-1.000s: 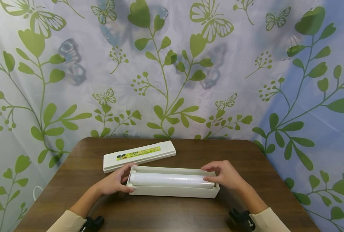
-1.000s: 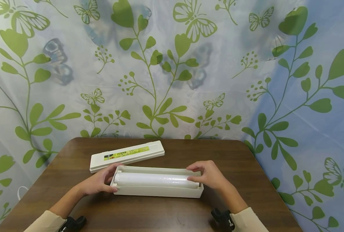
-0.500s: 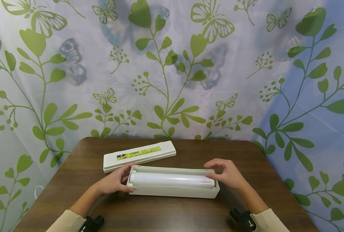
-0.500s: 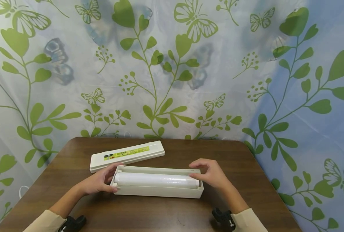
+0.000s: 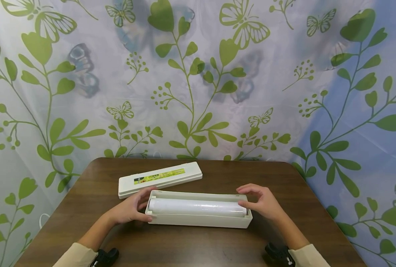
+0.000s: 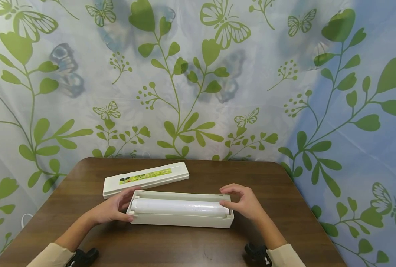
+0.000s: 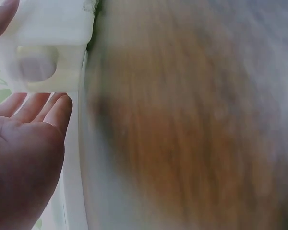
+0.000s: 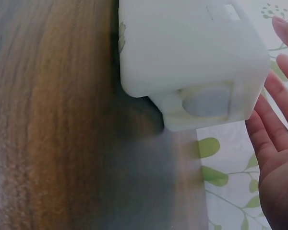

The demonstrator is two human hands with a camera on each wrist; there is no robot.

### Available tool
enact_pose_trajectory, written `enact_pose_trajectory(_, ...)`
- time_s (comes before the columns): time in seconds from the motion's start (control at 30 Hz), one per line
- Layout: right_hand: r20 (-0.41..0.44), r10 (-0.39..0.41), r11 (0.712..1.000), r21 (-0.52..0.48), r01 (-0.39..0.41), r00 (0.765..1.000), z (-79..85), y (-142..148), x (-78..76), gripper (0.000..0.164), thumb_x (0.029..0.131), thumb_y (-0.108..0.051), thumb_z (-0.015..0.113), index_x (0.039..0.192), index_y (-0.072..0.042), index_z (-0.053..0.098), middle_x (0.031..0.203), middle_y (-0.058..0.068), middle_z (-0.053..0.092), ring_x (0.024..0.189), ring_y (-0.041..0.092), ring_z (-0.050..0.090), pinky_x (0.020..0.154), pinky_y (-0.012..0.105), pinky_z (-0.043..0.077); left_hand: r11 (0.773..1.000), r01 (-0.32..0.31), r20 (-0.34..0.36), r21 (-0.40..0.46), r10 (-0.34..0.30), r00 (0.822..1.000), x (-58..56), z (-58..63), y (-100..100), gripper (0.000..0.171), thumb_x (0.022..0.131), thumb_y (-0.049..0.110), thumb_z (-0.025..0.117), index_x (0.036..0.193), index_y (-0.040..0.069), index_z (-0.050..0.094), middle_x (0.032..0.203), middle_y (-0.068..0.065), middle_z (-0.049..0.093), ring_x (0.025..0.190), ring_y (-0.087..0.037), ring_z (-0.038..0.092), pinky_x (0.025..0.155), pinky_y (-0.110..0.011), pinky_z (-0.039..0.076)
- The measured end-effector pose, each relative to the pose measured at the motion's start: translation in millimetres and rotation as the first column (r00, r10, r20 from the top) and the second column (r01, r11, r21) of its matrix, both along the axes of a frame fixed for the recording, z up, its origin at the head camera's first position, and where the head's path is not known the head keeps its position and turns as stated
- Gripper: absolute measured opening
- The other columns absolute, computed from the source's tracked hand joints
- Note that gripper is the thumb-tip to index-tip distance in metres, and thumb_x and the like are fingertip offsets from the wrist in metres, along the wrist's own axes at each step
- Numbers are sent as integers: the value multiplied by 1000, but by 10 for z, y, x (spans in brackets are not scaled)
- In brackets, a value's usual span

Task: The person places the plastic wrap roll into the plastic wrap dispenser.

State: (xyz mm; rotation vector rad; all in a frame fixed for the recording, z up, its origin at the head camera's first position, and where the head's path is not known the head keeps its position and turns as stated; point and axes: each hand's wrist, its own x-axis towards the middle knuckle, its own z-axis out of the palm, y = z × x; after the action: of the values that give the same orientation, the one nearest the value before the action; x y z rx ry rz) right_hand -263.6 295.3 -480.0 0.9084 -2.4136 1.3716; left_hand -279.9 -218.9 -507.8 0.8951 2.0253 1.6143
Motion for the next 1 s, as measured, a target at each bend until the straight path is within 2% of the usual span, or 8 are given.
enact_pose_trajectory(0.1, 28, -2, 1000, -19, 3, 1000, -39, 28, -1, 32, 82, -4, 85, 111, -10, 75, 121, 8, 72, 114, 10, 67, 100, 20, 50, 1000, -19, -9, -9, 18, 1000, 10, 14, -47, 105, 84, 5, 83, 160, -4, 11, 165, -30, 17, 151, -47, 26, 109, -19, 42)
enact_pose_trajectory(0.2, 57, 4, 999, -34, -2, 998, -78, 56, -7, 33, 82, -5, 85, 113, -11, 74, 125, 5, 71, 119, 7, 65, 102, 17, 47, 999, -34, -24, -6, 33, 999, 16, 26, -101, 106, 84, 5, 84, 161, -3, 10, 166, -31, 15, 152, -50, 21, 113, -19, 38)
enact_pose_trajectory(0.3, 80, 20, 999, -43, -16, 997, -99, 70, 2, 40, 82, -5, 85, 117, -16, 72, 130, 3, 68, 123, 5, 62, 104, 15, 45, 999, -43, -43, 17, 44, 998, 17, 34, -151, 106, 84, 4, 83, 161, -2, 10, 164, -32, 18, 152, -37, 28, 114, -20, 37)
enact_pose_trajectory(0.43, 104, 60, 997, -55, -55, 993, -120, 81, 23, 51, 80, -4, 86, 126, -12, 67, 138, 7, 63, 130, 3, 57, 108, 15, 42, 997, -54, -75, 63, 58, 995, 13, 44, -222, 101, 86, 0, 79, 160, -5, 11, 161, -37, 22, 149, -14, 38, 113, -17, 37)
enact_pose_trajectory(0.57, 140, 98, 994, -64, -89, 985, -151, 105, 45, 64, 79, -2, 86, 137, -9, 60, 146, 9, 56, 137, 2, 51, 111, 16, 39, 989, -136, -102, 66, 142, 985, 10, 87, -303, 88, 90, 2, 75, 158, -8, 20, 157, -39, 28, 144, -1, 43, 110, -16, 39)
enact_pose_trajectory(0.67, 176, 133, 989, -85, -119, 975, -185, 135, 56, 72, 79, 0, 85, 143, -4, 53, 151, 10, 51, 141, 3, 48, 113, 16, 36, 968, -244, -130, 56, 250, 960, -1, 118, -374, 77, 92, 5, 74, 154, -8, 30, 155, -37, 35, 139, 3, 47, 107, -14, 41)
enact_pose_trajectory(0.77, 224, 165, 983, -113, -143, 961, -221, 165, 62, 79, 79, 1, 84, 148, 0, 46, 153, 11, 49, 144, 6, 45, 114, 16, 35, 937, -343, -157, 65, 349, 924, -23, 131, -450, 69, 94, 6, 73, 150, -10, 36, 150, -37, 40, 135, 2, 51, 105, -13, 42)
enact_pose_trajectory(1.0, 301, 218, 974, -123, -189, 928, -275, 205, 69, 89, 79, -1, 84, 154, 2, 35, 155, 22, 43, 142, 16, 49, 111, 16, 38, 839, -542, -222, 49, 539, 813, -52, 142, -616, 59, 96, 16, 73, 144, -7, 46, 145, -33, 49, 124, 9, 52, 101, -9, 42)
